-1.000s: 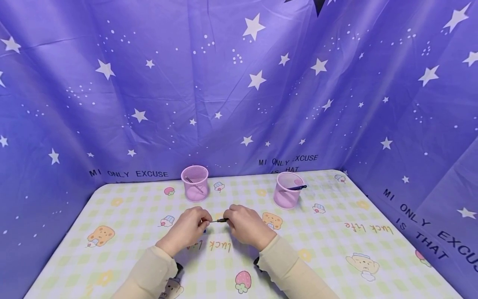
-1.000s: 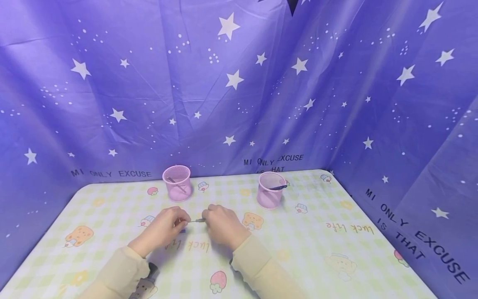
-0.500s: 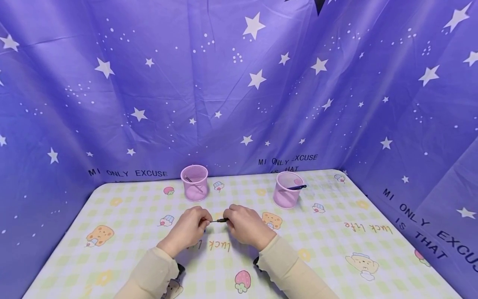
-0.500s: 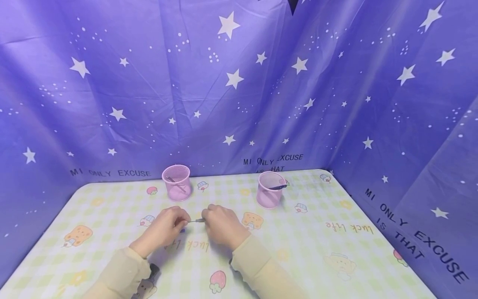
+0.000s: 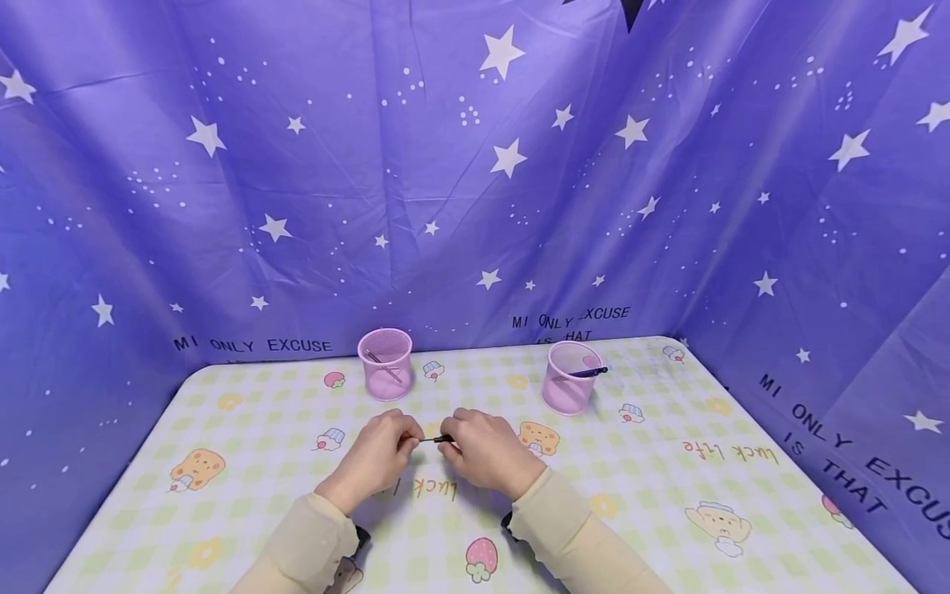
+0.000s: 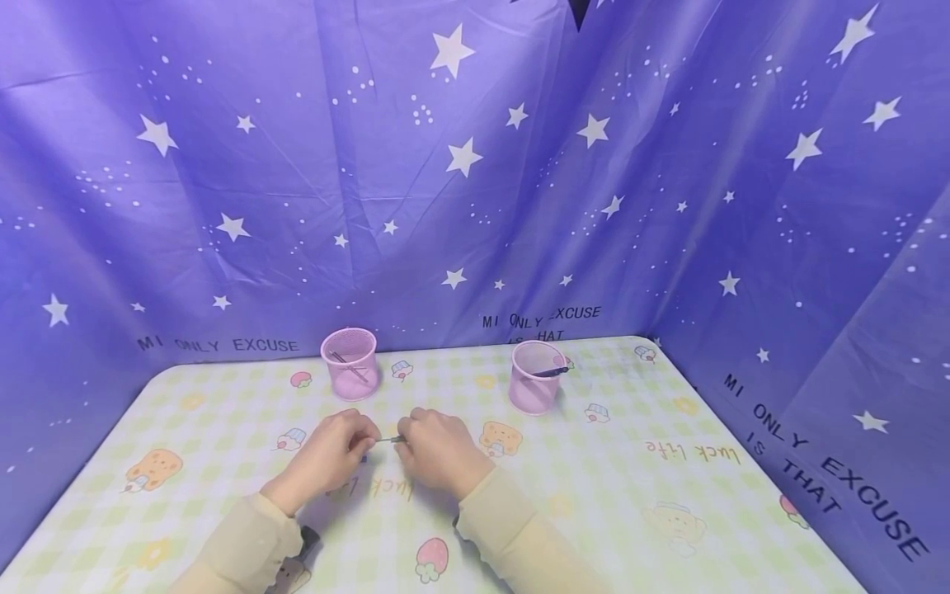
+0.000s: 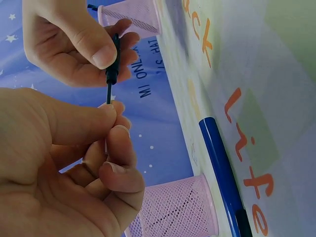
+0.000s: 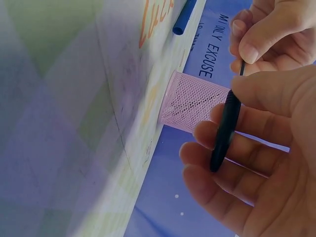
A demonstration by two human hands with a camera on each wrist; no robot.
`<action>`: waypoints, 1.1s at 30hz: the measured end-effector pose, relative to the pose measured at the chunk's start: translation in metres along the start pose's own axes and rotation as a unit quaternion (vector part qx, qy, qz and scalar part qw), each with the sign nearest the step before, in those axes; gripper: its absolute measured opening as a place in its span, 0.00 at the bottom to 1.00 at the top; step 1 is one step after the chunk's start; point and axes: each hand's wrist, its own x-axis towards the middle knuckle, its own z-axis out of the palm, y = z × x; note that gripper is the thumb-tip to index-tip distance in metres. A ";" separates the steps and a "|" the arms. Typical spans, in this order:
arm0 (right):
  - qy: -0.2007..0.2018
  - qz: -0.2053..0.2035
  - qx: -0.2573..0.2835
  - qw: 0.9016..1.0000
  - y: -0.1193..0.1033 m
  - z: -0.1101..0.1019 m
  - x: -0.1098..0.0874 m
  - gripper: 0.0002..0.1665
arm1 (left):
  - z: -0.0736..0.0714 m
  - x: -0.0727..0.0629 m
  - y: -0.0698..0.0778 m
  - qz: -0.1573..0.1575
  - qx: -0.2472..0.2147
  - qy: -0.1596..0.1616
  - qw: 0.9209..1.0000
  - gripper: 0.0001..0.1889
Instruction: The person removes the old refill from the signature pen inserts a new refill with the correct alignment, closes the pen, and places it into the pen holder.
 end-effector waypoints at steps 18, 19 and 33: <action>0.013 -0.002 0.000 1.000 -0.003 0.002 0.000 0.05 | 0.003 -0.001 0.003 0.009 0.010 0.003 1.000 0.06; 0.013 -0.002 0.000 1.000 -0.003 0.003 0.000 0.06 | 0.003 -0.001 0.004 0.010 0.011 0.004 1.000 0.06; 0.029 -0.002 -0.016 0.999 -0.004 0.005 0.001 0.10 | 0.003 -0.002 0.007 0.012 0.013 -0.009 1.000 0.06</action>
